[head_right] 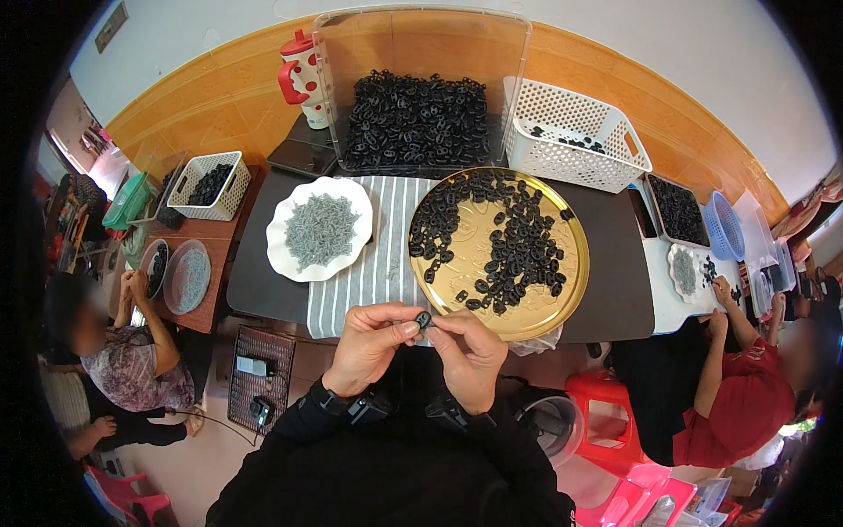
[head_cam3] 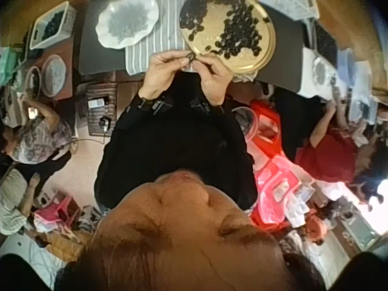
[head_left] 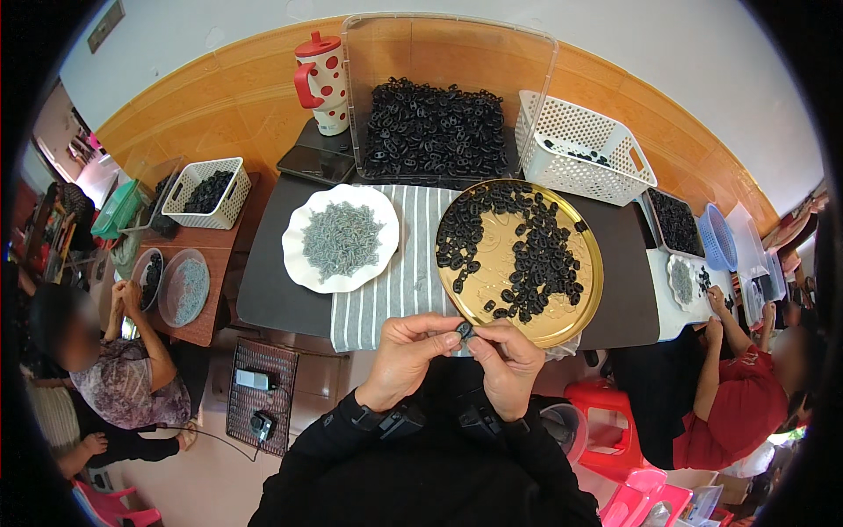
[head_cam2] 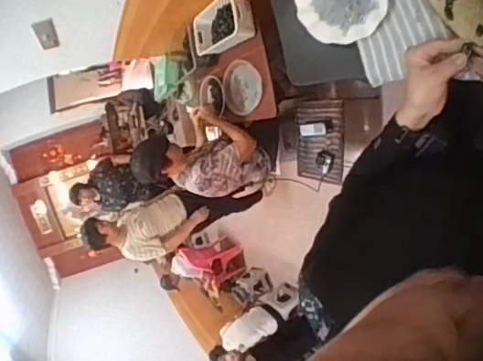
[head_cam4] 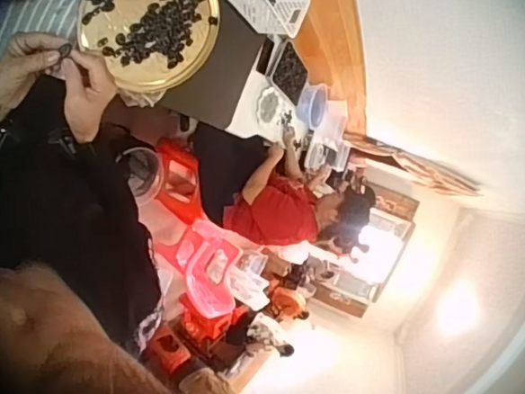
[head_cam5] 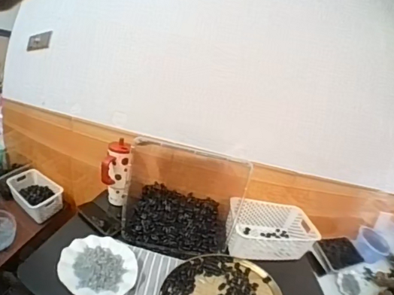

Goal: The person picks up a black plastic toggle and a metal spring by hand, inserts the spring into the toggle, and places the assembled unit into a white basket. This process is repeated with additional toggles and springs taken from a tray and a plate.

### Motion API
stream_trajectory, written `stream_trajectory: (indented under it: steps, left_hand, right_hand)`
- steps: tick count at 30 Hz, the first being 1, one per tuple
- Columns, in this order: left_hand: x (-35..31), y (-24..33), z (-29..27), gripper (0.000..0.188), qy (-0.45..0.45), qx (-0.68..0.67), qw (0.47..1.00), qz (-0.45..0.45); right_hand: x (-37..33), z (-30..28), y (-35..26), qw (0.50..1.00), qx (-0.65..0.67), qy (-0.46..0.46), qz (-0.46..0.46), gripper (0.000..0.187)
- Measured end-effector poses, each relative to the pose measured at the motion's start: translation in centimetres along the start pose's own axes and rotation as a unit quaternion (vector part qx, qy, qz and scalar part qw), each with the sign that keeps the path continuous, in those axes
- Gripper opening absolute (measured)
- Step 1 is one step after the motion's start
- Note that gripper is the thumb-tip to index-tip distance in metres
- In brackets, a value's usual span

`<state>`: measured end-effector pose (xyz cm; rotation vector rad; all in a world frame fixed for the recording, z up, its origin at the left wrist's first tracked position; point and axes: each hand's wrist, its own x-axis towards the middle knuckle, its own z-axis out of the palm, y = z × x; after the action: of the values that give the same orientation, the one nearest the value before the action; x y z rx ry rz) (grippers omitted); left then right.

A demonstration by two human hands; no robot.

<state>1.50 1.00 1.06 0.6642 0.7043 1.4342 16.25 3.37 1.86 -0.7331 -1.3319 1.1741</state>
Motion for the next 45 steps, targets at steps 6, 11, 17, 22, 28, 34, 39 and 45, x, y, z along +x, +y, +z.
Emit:
stream_trajectory:
  steps: [6, 11, 17, 22, 28, 34, 39, 45]
  left_hand:
    - [-0.1, 0.2, 0.0, 0.019, -0.011, 0.003, 1.000, 0.010]
    - [0.0, 0.4, 0.0, 0.019, -0.020, 0.022, 0.999, 0.020]
    - [-0.1, 0.6, -0.3, 0.019, -0.042, 0.045, 0.997, 0.035]
    - [-0.5, 0.5, -0.5, 0.019, -0.058, 0.034, 0.997, 0.036]
    - [-0.9, 0.4, -0.3, 0.020, -0.059, 0.010, 0.998, 0.031]
    - [-1.2, 0.3, 0.0, 0.016, -0.067, 0.028, 0.996, 0.044]
    - [-0.9, 0.6, 0.3, 0.017, -0.080, 0.094, 0.990, 0.068]
    - [-0.6, 1.2, 0.6, 0.019, -0.082, 0.068, 0.993, 0.048]
  right_hand:
    - [0.1, 0.1, -0.3, 1.000, -0.012, -0.003, -0.009, 0.014]
    - [0.2, -0.3, -0.1, 0.999, -0.025, -0.022, -0.028, 0.015]
    - [0.1, -0.6, -0.9, 0.998, 0.008, -0.052, 0.028, 0.024]
    - [0.8, -1.2, -1.1, 0.989, -0.081, -0.123, -0.031, 0.031]
    - [0.7, -1.5, -0.5, 0.984, -0.059, -0.148, -0.076, 0.029]
    - [0.2, -1.1, -0.4, 0.984, -0.076, -0.128, -0.095, 0.023]
    - [0.3, -1.1, -0.4, 0.986, -0.073, -0.112, -0.096, 0.021]
    - [1.4, -1.9, -2.6, 0.975, -0.128, -0.168, -0.075, 0.032]
